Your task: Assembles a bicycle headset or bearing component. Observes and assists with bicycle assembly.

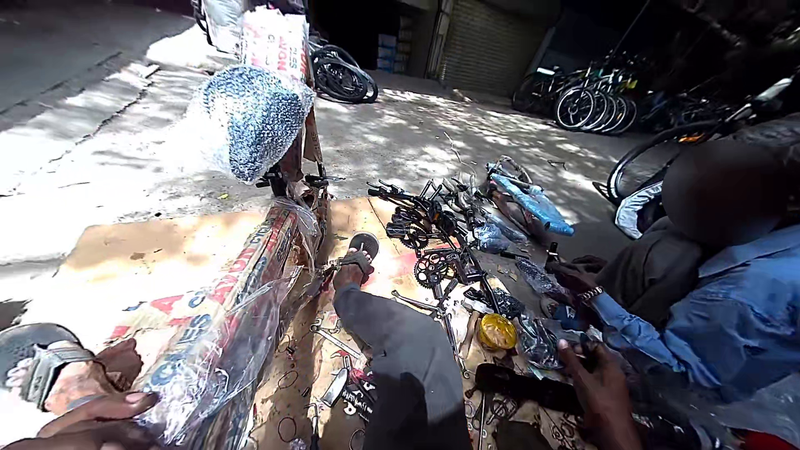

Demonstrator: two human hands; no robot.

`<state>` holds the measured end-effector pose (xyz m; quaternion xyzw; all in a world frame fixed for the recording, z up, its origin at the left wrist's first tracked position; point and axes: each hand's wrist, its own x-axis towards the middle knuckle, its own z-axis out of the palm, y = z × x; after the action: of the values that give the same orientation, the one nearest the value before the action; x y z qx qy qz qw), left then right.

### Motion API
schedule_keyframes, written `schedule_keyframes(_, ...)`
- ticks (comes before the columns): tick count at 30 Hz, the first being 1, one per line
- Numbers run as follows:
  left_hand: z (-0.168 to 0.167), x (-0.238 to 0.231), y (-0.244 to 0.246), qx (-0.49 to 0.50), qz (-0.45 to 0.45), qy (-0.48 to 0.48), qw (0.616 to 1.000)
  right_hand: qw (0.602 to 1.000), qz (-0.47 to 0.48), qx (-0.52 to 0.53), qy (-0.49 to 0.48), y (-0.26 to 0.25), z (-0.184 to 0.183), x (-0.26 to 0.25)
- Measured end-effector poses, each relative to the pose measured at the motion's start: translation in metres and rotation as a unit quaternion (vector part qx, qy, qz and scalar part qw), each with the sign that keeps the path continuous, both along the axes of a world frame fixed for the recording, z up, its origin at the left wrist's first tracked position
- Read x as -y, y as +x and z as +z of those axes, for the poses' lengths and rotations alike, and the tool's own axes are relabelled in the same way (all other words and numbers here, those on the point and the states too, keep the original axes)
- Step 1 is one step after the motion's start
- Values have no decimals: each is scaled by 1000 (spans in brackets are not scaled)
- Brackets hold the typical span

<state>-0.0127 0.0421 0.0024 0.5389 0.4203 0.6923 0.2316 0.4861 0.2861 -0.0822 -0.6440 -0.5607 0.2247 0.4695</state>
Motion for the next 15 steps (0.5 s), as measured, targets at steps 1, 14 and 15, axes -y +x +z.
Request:
schedule_keyframes(1,-4,1,-5,-13,0,9,1000,999,34,-24,-18,-23,6,7)
schedule_keyframes(14,-15,-2,8,17,10,83,996,677,721,-35,141,-347,133,97)
schedule_keyframes(15,-15,-1,9,21,9,83,996,659,735,-11,156,-357,139,100)
